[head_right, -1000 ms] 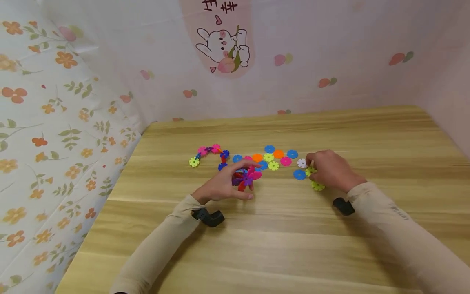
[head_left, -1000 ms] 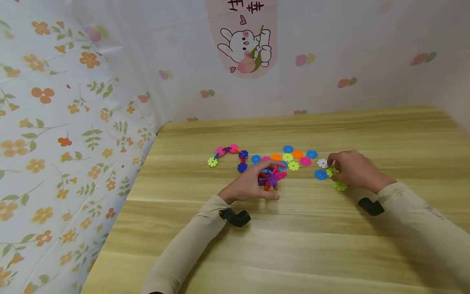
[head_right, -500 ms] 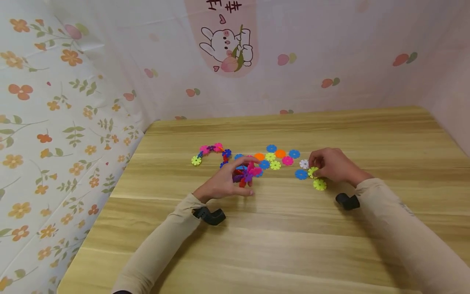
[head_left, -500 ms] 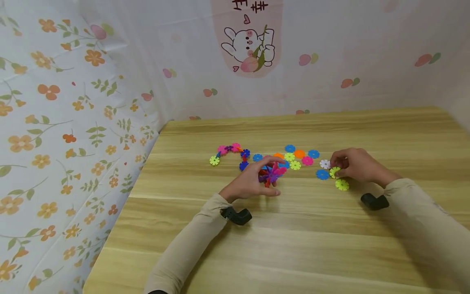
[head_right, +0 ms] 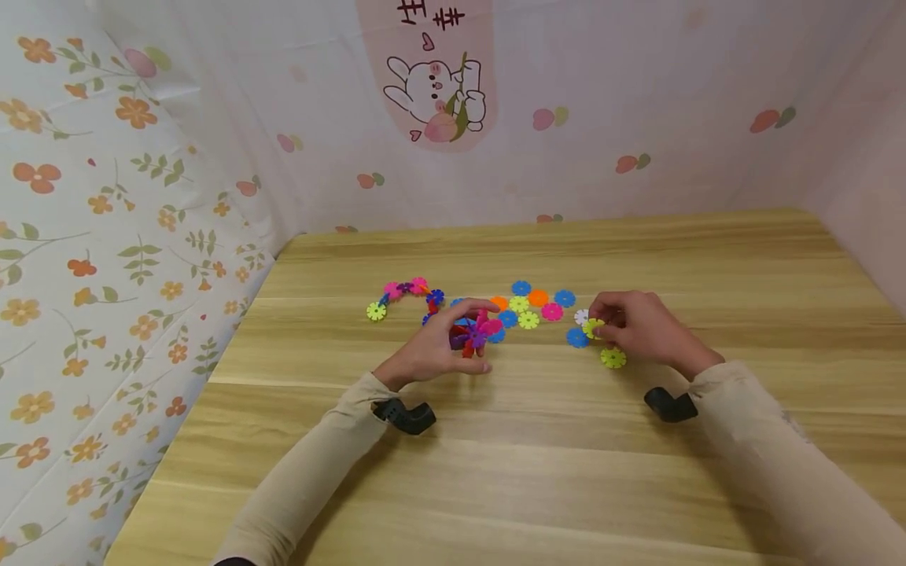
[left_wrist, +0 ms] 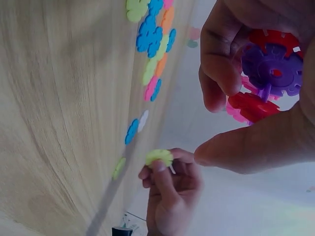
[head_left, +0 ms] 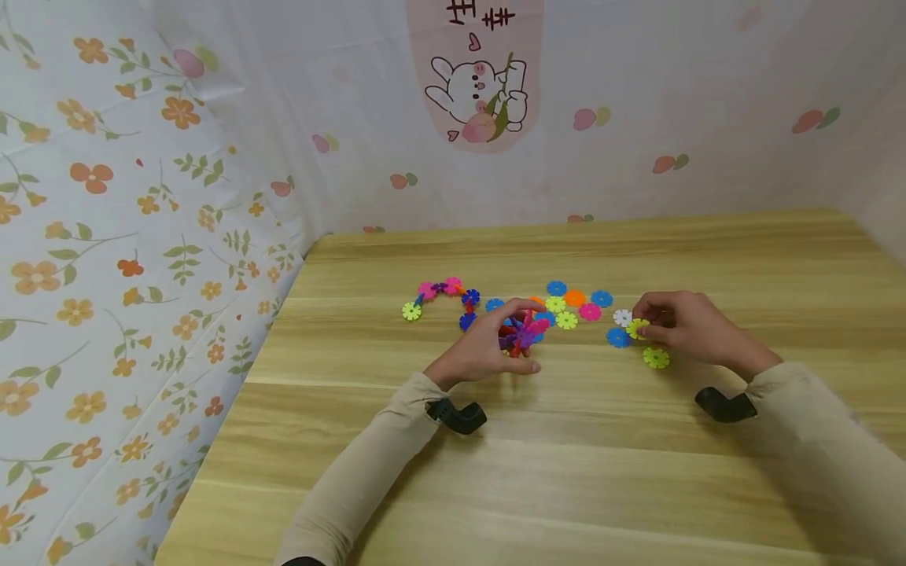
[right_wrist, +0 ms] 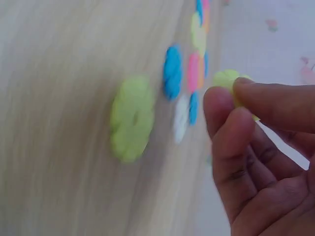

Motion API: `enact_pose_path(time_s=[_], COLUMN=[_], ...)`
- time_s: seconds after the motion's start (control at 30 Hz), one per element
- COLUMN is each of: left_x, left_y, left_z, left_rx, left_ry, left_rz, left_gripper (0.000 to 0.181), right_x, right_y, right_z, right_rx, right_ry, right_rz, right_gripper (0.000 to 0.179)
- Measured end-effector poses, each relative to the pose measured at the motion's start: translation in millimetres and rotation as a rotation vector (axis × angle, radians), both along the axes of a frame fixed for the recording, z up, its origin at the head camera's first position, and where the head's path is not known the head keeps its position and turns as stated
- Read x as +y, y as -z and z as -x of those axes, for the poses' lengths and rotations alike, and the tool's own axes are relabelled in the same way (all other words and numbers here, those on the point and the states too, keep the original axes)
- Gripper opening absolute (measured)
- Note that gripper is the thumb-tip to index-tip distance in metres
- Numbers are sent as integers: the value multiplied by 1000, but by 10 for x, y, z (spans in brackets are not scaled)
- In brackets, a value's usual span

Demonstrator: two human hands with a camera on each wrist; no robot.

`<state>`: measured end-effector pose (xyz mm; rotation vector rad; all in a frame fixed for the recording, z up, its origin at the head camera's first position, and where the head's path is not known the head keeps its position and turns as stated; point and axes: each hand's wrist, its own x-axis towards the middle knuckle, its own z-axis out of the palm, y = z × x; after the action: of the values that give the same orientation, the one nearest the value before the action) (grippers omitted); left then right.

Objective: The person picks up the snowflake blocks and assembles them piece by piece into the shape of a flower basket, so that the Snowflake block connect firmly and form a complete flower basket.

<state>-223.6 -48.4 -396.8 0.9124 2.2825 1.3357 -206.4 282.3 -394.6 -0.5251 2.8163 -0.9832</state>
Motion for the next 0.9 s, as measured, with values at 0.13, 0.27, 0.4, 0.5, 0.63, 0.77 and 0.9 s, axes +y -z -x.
enact_pose_path(time_s=[0.13,0.27,0.4,0.5,0.63,0.77,0.9], left_x=[27,40,45,44,42,46,59], left_y=[20,23,15,17,22,14,12], left_z=[2,-6,-18,-21,-17,-22,-26], left_rx=[-18,-3,18,24,19,11,19], left_ry=[7,-9,-21,-23,-16,-16,-15], left_rz=[-36,-26,-10,-7,-10,-13,-16], left_gripper=[74,75,74,74,75,74,74], right_x=[-135,-266,-380,-464,-574,-672,-752], right_y=[-44,-63,-76,-86,-82,-61,-25], right_z=[-80,-124,-163,-188,-209,-227,-248], right_rx=[3,54,96,112,133,161,202], right_ry=[-20,-33,-47,-62,-69,-63,-50], right_rz=[108,145,183,212,234,271,300], right_gripper=[11,10,10,11,12,12,11])
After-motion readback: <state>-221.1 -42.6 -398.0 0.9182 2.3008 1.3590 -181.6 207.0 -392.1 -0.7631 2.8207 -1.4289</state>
